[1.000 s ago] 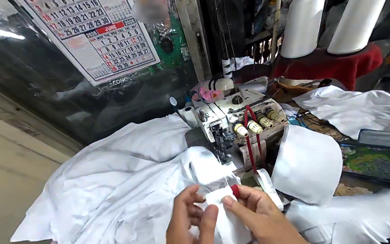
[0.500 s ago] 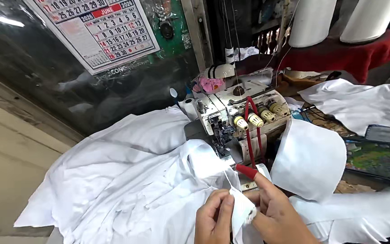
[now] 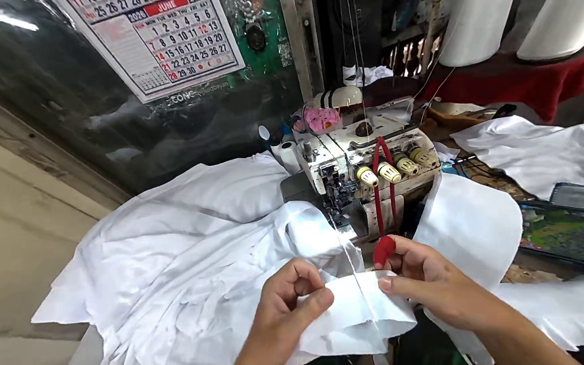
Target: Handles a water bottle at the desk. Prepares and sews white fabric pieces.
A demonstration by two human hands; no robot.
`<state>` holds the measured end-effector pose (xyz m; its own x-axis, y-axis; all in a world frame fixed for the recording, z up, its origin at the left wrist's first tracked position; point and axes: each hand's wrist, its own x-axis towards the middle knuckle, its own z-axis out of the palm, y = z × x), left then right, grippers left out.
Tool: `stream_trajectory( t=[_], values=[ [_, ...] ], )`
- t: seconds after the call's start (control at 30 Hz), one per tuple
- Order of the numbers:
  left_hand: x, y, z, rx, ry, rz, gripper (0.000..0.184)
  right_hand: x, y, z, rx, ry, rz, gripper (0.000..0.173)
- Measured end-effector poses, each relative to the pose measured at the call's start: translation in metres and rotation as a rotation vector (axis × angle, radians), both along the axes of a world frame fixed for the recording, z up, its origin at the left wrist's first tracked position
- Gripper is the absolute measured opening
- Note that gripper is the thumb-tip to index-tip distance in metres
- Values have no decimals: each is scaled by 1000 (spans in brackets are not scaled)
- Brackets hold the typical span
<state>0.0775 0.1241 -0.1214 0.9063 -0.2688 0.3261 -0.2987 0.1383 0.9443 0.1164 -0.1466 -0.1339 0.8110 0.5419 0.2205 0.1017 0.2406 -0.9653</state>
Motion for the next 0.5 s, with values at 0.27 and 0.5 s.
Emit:
stream_trajectory(
  t=[0.27,0.5],
  values=[
    [17,45,30,531,133,-233,17,8,-21,25,-471,-193,230,50],
    [1,37,27,552,156,-226,48,-2,-11,-13,-369,-415,-122,24]
  ],
)
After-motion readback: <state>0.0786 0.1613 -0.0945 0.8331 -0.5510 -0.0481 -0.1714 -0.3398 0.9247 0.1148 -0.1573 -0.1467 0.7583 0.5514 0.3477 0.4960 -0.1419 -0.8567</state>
